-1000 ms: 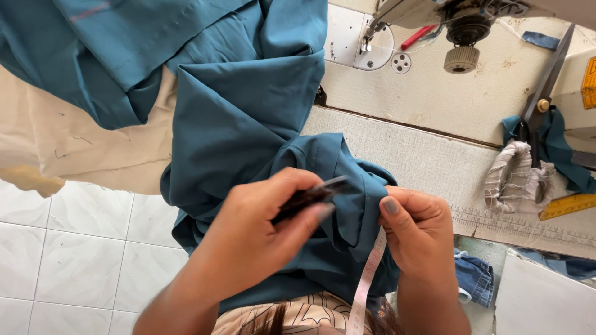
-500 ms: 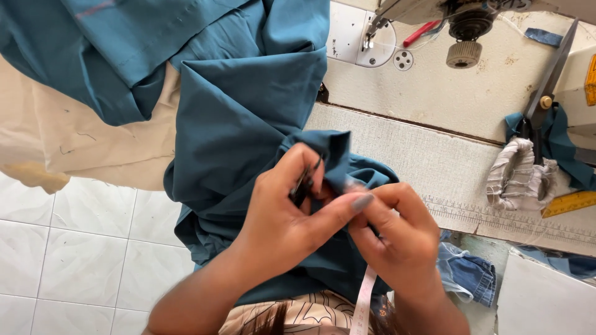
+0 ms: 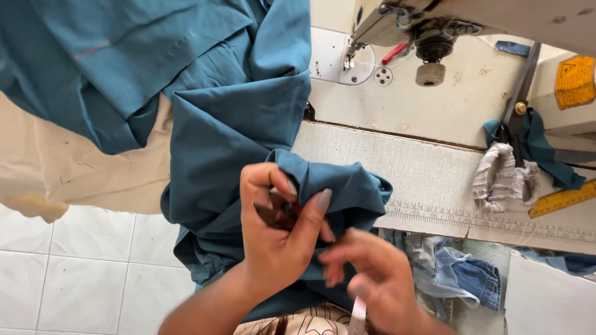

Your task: Cutting a section of blue fabric with large scissors and then trimming the garment hem using small snips at a sewing workstation.

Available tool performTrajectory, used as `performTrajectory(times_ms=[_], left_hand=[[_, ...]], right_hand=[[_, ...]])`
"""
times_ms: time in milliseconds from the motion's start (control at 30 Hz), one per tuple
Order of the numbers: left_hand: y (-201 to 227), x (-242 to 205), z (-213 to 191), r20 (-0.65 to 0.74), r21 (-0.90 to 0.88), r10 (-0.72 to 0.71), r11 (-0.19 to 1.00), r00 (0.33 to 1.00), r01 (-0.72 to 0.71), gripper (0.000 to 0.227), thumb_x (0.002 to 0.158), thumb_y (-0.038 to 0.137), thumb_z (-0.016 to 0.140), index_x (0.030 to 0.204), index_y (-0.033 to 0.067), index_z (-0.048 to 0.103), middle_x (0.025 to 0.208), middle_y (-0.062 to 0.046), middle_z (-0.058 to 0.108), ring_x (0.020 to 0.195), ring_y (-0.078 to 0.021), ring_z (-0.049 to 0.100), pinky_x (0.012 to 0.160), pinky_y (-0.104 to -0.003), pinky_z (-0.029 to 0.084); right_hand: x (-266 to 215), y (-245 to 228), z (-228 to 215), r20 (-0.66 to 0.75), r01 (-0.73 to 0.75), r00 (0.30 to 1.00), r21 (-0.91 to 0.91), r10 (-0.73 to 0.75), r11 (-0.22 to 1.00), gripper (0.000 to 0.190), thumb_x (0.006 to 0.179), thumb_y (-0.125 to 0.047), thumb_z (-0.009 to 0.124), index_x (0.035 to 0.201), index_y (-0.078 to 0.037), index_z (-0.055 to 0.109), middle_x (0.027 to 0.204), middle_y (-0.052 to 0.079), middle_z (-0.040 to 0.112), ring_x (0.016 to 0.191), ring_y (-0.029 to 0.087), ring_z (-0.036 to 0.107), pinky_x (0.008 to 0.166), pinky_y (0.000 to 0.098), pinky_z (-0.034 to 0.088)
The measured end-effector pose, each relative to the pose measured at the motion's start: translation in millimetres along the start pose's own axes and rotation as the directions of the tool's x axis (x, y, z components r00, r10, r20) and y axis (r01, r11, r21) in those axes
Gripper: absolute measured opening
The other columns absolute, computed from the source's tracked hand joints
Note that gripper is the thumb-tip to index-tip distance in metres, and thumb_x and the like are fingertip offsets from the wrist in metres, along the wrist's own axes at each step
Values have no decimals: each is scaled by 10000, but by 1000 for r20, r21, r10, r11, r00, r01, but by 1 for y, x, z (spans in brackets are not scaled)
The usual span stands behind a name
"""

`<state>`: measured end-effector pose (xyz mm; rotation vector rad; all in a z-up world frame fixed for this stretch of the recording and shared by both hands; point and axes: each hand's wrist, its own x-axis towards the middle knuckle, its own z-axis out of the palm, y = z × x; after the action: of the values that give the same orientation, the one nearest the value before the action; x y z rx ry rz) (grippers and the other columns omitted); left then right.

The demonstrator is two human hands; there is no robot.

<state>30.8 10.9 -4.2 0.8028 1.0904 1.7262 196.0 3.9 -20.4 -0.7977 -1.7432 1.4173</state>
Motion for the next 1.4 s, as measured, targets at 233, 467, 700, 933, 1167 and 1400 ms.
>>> performTrajectory(times_ms=[233, 467, 700, 933, 1167, 1400], left_hand=[[-4, -13, -15, 15, 163, 217, 963, 976, -216, 369, 937, 33, 679, 1099, 108, 355, 654, 0, 437, 552, -73, 451, 599, -214, 399], [1, -5, -27, -79, 490, 312, 839, 947, -235, 515, 856, 42, 798, 1149, 109, 380, 794, -84, 527, 574, -100, 478, 549, -204, 412], [25, 8, -14, 341, 588, 435, 593, 833, -551, 249, 961, 261, 739, 1143, 93, 722, 852, -49, 594, 605, -120, 504, 578, -238, 477], [22, 29, -20, 269, 566, 492, 615, 828, -549, 150, 977, 198, 659, 910, 70, 701, 863, -75, 568, 679, -164, 501, 641, -275, 445], [31, 27, -12, 560, 472, 282, 665, 779, -580, 174, 922, -38, 738, 1067, 43, 685, 1052, -92, 534, 776, -206, 593, 640, -303, 500], [41, 37, -25, 288, 615, 444, 593, 848, -520, 283, 1024, 234, 570, 894, -18, 563, 956, -137, 518, 742, -204, 517, 632, -281, 459]], right_hand=[[17, 24, 8, -300, -12, 928, 570, 222, 821, 527, 1025, -341, 653, 1324, 76, 533, 1137, 189, 645, 985, 258, 639, 888, 359, 523], [33, 22, 9, -559, 80, 813, 385, 163, 920, 182, 1035, -117, 636, 1069, 41, 719, 1056, 79, 693, 1071, 181, 627, 1063, 331, 515], [26, 11, 16, -530, 61, 842, 278, 100, 959, 145, 998, -93, 629, 983, 16, 723, 826, 4, 573, 814, 109, 511, 804, 264, 418], [12, 23, 3, -442, 71, 866, 574, 236, 816, 144, 1013, -33, 615, 1021, 67, 719, 963, 121, 738, 954, 202, 682, 971, 332, 544], [16, 3, 6, -433, -75, 898, -327, -78, 942, 212, 986, -182, 630, 886, -29, 737, 691, -5, 523, 648, 91, 459, 607, 253, 374], [11, 32, -12, -592, 143, 804, 279, 53, 949, 204, 1018, -84, 651, 1193, -9, 723, 1096, 69, 736, 1094, 178, 644, 1133, 365, 484]])
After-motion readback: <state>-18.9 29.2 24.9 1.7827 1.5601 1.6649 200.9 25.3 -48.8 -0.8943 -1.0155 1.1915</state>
